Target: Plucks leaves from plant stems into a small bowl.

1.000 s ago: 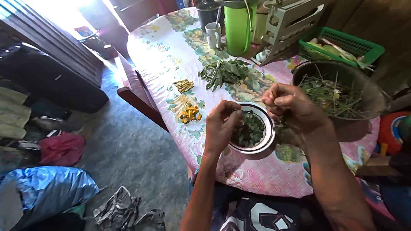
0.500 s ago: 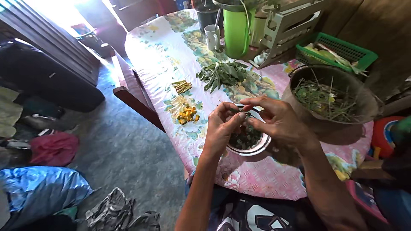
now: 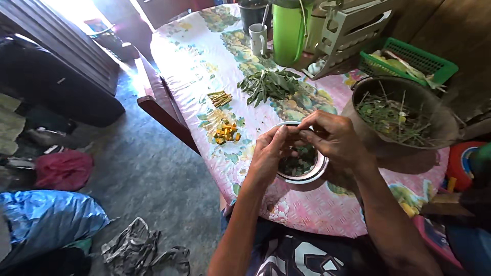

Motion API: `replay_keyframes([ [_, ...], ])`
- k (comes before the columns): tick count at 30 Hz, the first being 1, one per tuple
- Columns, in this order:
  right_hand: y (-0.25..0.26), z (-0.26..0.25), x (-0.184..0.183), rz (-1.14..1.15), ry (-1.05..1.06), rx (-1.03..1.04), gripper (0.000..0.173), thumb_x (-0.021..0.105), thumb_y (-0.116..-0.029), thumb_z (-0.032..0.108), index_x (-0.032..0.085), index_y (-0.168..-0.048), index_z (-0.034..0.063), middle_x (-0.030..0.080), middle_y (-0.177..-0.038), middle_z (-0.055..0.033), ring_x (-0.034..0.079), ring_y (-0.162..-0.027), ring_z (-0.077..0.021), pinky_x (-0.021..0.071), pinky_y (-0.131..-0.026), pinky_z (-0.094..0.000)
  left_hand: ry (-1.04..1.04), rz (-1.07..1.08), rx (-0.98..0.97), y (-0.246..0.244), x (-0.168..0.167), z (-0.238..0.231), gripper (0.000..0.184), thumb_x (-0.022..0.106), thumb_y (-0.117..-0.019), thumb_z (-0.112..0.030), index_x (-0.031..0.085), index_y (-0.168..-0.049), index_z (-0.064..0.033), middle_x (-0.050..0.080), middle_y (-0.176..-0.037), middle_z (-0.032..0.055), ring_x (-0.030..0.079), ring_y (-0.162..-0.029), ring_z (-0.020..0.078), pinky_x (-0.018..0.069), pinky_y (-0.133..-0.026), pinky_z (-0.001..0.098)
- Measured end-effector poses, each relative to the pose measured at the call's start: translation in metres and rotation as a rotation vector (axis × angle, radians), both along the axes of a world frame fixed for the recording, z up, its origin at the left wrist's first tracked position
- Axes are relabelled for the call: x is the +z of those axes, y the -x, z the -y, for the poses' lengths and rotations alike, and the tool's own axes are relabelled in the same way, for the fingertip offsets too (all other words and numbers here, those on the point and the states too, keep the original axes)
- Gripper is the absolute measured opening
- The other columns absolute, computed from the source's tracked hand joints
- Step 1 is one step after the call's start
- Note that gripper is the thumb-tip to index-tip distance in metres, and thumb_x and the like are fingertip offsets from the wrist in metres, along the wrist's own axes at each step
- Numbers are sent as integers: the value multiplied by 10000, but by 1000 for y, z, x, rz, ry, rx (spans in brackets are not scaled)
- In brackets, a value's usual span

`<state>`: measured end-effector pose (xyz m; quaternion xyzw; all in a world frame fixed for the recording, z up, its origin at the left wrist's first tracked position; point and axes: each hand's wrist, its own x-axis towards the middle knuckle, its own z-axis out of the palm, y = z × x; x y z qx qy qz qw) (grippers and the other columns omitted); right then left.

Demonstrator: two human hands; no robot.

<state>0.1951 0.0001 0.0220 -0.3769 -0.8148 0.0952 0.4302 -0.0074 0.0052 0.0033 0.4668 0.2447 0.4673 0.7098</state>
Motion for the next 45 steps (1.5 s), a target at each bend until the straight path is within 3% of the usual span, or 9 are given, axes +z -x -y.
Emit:
replay_keyframes([
  [6, -1, 8, 2, -148, 202, -12, 109, 672, -920, 61, 681, -1026, 80, 644, -862, 12, 467, -549, -38, 396, -456, -177, -44, 6, 118, -3, -2, 4, 220, 622, -1006, -93, 651, -1218, -42, 687, -996, 117, 695, -819, 172, 615, -756, 337],
  [9, -1, 9, 4, -198, 251, 20, 107, 654, -929, 71, 675, -1033, 82, 670, -899, 9, 548, -589, -49, 466, -479, -179, -99, -6, 170, -6, -5, 5, 127, 603, -1014, -64, 657, -1126, -35, 669, -930, 102, 682, -766, 162, 616, -722, 331],
  [13, 0, 7, 7, -230, 279, 37, 109, 642, -948, 69, 675, -1052, 76, 683, -931, 7, 599, -623, -41, 512, -506, -173, -129, -35, 224, -6, -7, 4, 178, 560, -1045, -80, 665, -1176, -21, 676, -960, 113, 695, -791, 171, 623, -732, 332],
  [23, 3, 6, 3, -219, 320, 26, 63, 636, -974, 102, 659, -1031, 88, 661, -891, 2, 610, -673, -58, 520, -549, -186, -237, -135, 286, -12, -6, 8, 111, 642, -997, -66, 683, -1085, -13, 669, -875, 103, 653, -682, 156, 598, -635, 289],
  [33, -5, 5, 0, -154, 338, -17, 119, 647, -995, 222, 686, -953, 119, 609, -874, 15, 500, -579, -57, 427, -467, -193, -144, -138, 319, -5, -14, 4, 119, 586, -1044, -144, 652, -1089, -56, 647, -898, 85, 632, -684, 147, 582, -630, 295],
  [39, 9, 5, -3, -177, 276, 61, 273, 700, -915, 57, 678, -1186, 85, 705, -1064, 5, 565, -627, -58, 467, -486, -199, -155, -96, 292, -9, -12, 7, 102, 608, -1028, -124, 663, -1072, -49, 650, -894, 84, 628, -683, 142, 582, -639, 286],
  [40, 10, 3, -3, -168, 264, 60, 246, 699, -918, 50, 683, -1161, 84, 705, -1053, 6, 611, -680, -54, 518, -530, -196, -156, -91, 291, -10, -12, 8, 100, 610, -1024, -117, 667, -1068, -47, 653, -893, 86, 629, -683, 143, 581, -636, 286],
  [43, 9, 4, -6, -175, 229, 0, 109, 676, -925, 62, 687, -1032, 83, 650, -866, 10, 507, -573, -45, 433, -475, -184, -161, -103, 305, -11, -12, 9, 86, 609, -1021, -111, 660, -1059, -53, 648, -878, 81, 634, -676, 145, 587, -634, 295],
  [45, 2, 7, -5, -157, 240, 0, 102, 652, -923, 61, 673, -1019, 90, 645, -871, 0, 502, -566, -59, 427, -462, -194, -162, -120, 328, -9, -11, 8, 97, 598, -1030, -123, 654, -1062, -51, 644, -874, 82, 633, -666, 149, 590, -626, 302],
])
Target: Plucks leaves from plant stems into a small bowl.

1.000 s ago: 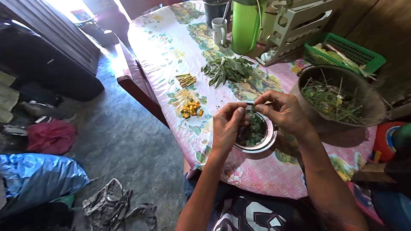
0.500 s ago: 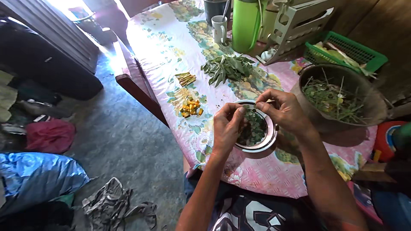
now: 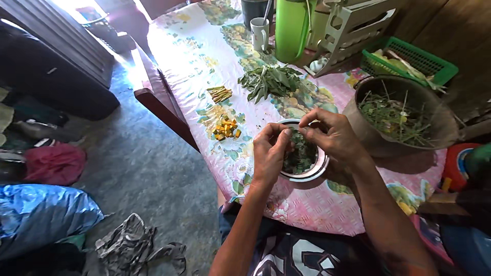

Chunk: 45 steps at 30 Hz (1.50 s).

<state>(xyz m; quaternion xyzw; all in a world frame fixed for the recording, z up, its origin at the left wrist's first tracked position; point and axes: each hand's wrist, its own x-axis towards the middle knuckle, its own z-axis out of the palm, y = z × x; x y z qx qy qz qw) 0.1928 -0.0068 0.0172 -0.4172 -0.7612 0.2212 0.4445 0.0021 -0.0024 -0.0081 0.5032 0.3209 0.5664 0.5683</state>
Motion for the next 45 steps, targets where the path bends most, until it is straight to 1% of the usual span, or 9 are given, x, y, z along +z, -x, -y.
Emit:
replay_keyframes([
  [4, -3, -6, 2, 42, -4, 58, 204, 666, -878, 46, 719, -1073, 80, 676, -1200, -21, 553, -724, -46, 444, -558, -193, 4, 15, 17, 2, 2, 0, 79, 597, -1024, -106, 646, -1054, -52, 645, -898, 76, 634, -675, 143, 590, -636, 296],
  [9, 8, -8, -1, 42, -81, 5, 82, 704, -925, 123, 705, -999, 86, 625, -910, 9, 524, -667, -37, 443, -545, -174, -9, 22, 7, 0, 2, 2, 79, 599, -1020, -102, 647, -1054, -48, 645, -891, 81, 638, -668, 141, 593, -625, 287],
  [19, -4, 17, 27, 181, -82, -95, 69, 609, -988, 93, 658, -1007, 48, 610, -889, -46, 559, -686, -83, 502, -613, -223, -126, -16, -99, -6, 7, 1, 105, 575, -1040, -104, 642, -1110, -63, 650, -905, 50, 649, -698, 128, 601, -646, 284],
  [23, -51, 38, 83, 295, -153, -350, 226, 508, -1059, 188, 669, -1049, 29, 648, -891, -37, 598, -749, -43, 524, -693, -228, -392, -517, 10, 1, 4, -7, 163, 618, -994, -87, 693, -1138, -81, 697, -1032, 36, 689, -872, 132, 608, -776, 333],
  [29, -121, 24, 108, 588, 404, -786, 530, 687, -977, 428, 647, -1274, -9, 671, -1051, -276, 650, -958, -448, 475, -878, -685, -553, -900, 167, -8, -4, -6, 300, 676, -959, -350, 739, -1142, -120, 659, -1317, 93, 595, -1261, 293, 494, -1029, 530],
  [32, -122, 16, 102, 473, 358, -623, 487, 593, -1004, 518, 695, -1212, 89, 680, -949, -131, 639, -809, -266, 527, -744, -521, -583, -848, 220, -10, -4, -3, 319, 584, -1021, -350, 728, -945, -75, 682, -1246, 95, 633, -1191, 249, 505, -1011, 488],
  [36, -72, 12, 93, 8, 291, -206, 397, 362, -1094, 302, 687, -1152, 83, 591, -805, 36, 502, -593, -32, 443, -516, -201, -525, -714, 157, -8, 1, 0, 236, 547, -1032, -201, 707, -1163, -87, 701, -1168, 54, 678, -1057, 152, 579, -907, 385],
  [41, -9, 17, 64, -346, 391, 48, 326, 372, -1104, 247, 638, -1024, 76, 530, -705, -29, 451, -476, -62, 397, -409, -175, -321, -348, -8, -11, 12, 9, 238, 609, -1009, -186, 681, -1209, -80, 707, -1132, 43, 705, -1010, 147, 621, -870, 343],
  [45, -3, 3, 46, -315, 393, 101, 436, 340, -1110, 298, 689, -1214, 57, 709, -1066, -65, 686, -860, -148, 601, -728, -308, -281, -289, 22, -8, 9, 9, 249, 610, -1014, -184, 679, -1230, -80, 720, -1130, 38, 711, -1009, 154, 624, -877, 339],
])
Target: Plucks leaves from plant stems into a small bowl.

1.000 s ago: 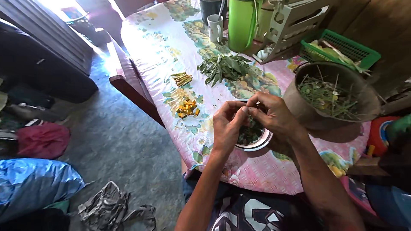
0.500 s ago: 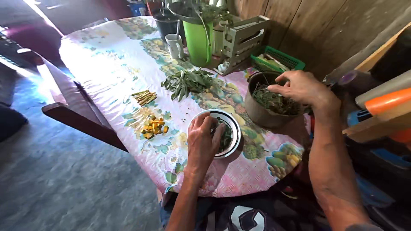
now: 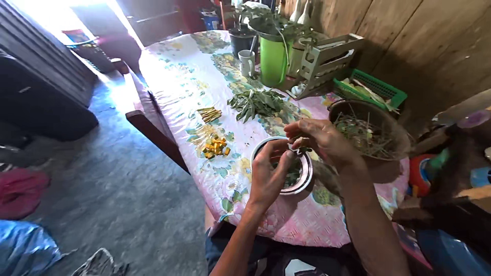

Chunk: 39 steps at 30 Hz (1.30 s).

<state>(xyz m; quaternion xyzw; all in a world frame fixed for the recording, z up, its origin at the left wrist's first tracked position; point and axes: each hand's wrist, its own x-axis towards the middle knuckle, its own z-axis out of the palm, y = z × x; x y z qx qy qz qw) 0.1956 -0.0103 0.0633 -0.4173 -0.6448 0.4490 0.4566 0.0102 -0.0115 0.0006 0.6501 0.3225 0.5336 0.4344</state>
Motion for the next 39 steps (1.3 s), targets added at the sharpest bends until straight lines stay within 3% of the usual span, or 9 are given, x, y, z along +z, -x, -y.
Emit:
replay_keyframes([
  [6, -5, 0, -7, -111, -38, 26, 474, 355, -1099, 361, 698, -1241, 65, 696, -1272, -76, 676, -1107, -185, 578, -898, -351, -20, 27, 24, -3, 0, -1, 246, 587, -1024, -192, 681, -1209, -60, 719, -1118, 52, 706, -1013, 162, 612, -897, 342],
  [15, 8, -3, -20, -117, -110, -11, 421, 384, -1117, 307, 703, -1167, 37, 712, -1166, -92, 700, -994, -180, 606, -823, -335, 66, 40, -76, -19, 8, 10, 451, 788, -862, -238, 660, -1268, -90, 699, -1131, 57, 709, -957, 186, 639, -805, 356],
  [18, 15, -4, -22, -81, -98, -60, 411, 396, -1118, 304, 707, -1164, 39, 732, -1092, -90, 717, -906, -171, 619, -739, -323, 28, 42, 1, -21, 5, 12, 365, 752, -896, -166, 648, -1232, -71, 699, -1148, 57, 715, -964, 185, 649, -795, 364],
  [21, 17, -4, -22, -49, -112, -73, 393, 434, -1106, 306, 620, -1365, 77, 710, -1156, -89, 705, -943, -181, 611, -779, -335, 18, 91, 83, -22, 2, 8, 145, 641, -978, -47, 662, -1121, -45, 714, -1028, 75, 729, -801, 199, 664, -690, 363],
  [25, 6, 0, -17, 60, -117, -232, 642, 603, -1025, 339, 325, -1591, 220, 695, -1201, -40, 726, -834, -186, 629, -642, -318, 50, 221, 112, -17, 5, 5, 129, 608, -987, -5, 649, -1110, -8, 707, -965, 120, 723, -743, 229, 658, -646, 368],
  [29, -5, -1, -15, 83, -155, -48, 326, 608, -1012, 280, 664, -1241, 55, 715, -1066, -68, 693, -858, -160, 601, -698, -297, 46, 259, 129, -16, 8, 2, 117, 626, -981, -8, 653, -1095, -14, 710, -939, 126, 722, -736, 238, 653, -635, 373],
  [31, 1, -3, -19, 49, -256, 14, 163, 612, -1011, 166, 701, -1064, 41, 706, -989, -56, 671, -828, -120, 585, -702, -255, 14, 235, 133, -18, 8, 1, 106, 642, -972, -14, 664, -1074, -23, 707, -930, 108, 714, -732, 221, 648, -637, 358],
  [35, 5, -6, -24, 57, -271, -47, 144, 543, -1016, 140, 662, -999, 61, 681, -943, -52, 652, -789, -120, 565, -654, -253, -50, 131, 176, -17, 5, 4, 134, 683, -943, -42, 691, -1075, -62, 724, -976, 53, 718, -837, 167, 638, -751, 331],
  [39, 10, -3, -23, 118, -234, -79, 160, 539, -1004, 180, 662, -974, 81, 671, -934, -41, 635, -759, -117, 537, -604, -248, -26, 145, 173, -20, 3, 2, 113, 658, -941, 4, 693, -1037, -44, 715, -954, 62, 702, -781, 159, 624, -689, 306],
])
